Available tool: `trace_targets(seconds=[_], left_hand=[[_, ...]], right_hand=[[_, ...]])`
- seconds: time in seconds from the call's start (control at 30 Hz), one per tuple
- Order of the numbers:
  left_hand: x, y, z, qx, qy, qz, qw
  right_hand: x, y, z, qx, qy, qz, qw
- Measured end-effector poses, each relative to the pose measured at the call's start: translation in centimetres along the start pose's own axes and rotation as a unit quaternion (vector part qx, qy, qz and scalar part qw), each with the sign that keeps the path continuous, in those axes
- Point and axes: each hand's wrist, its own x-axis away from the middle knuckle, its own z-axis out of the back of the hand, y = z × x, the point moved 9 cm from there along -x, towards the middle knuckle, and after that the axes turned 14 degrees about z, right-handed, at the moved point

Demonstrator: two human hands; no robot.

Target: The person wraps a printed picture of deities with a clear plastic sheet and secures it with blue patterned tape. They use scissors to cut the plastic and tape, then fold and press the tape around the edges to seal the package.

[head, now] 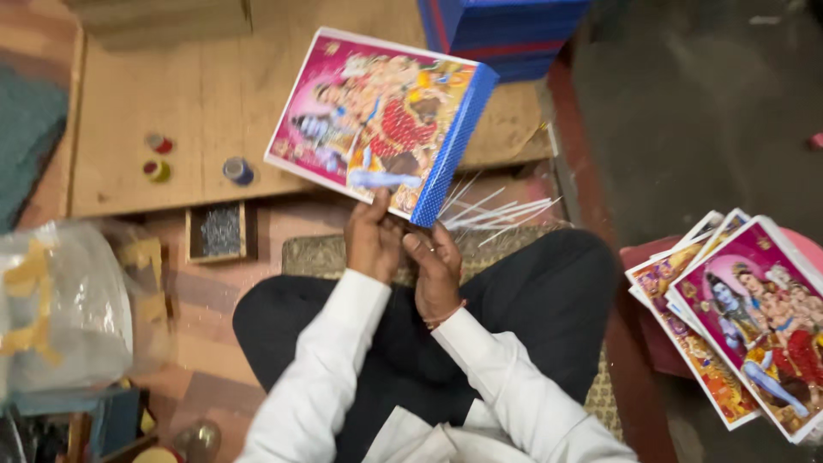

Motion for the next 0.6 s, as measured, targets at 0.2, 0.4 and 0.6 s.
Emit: trace_targets(seconds=[0.2, 0.4, 0.6], left_hand=[[2.4, -4.0, -3.2, 0.072, -0.016, 0.038, 0.997], [9.2, -5.4, -8.0, -0.170, -0.049, 0.014, 0.984], [25.6, 10.8, -16.9, -0.451, 0.089, -0.468, 0.755]], right_hand=[[-3.0, -3.5, -0.4, 0.000, 0.049, -0.019, 0.999], [-6.4, -10.9, -1.1, 0.095, 0.057, 0.101, 0.989], [-6.5, -19.9, -3.6, 0.065, -0.085, 0.074, 0.992]])
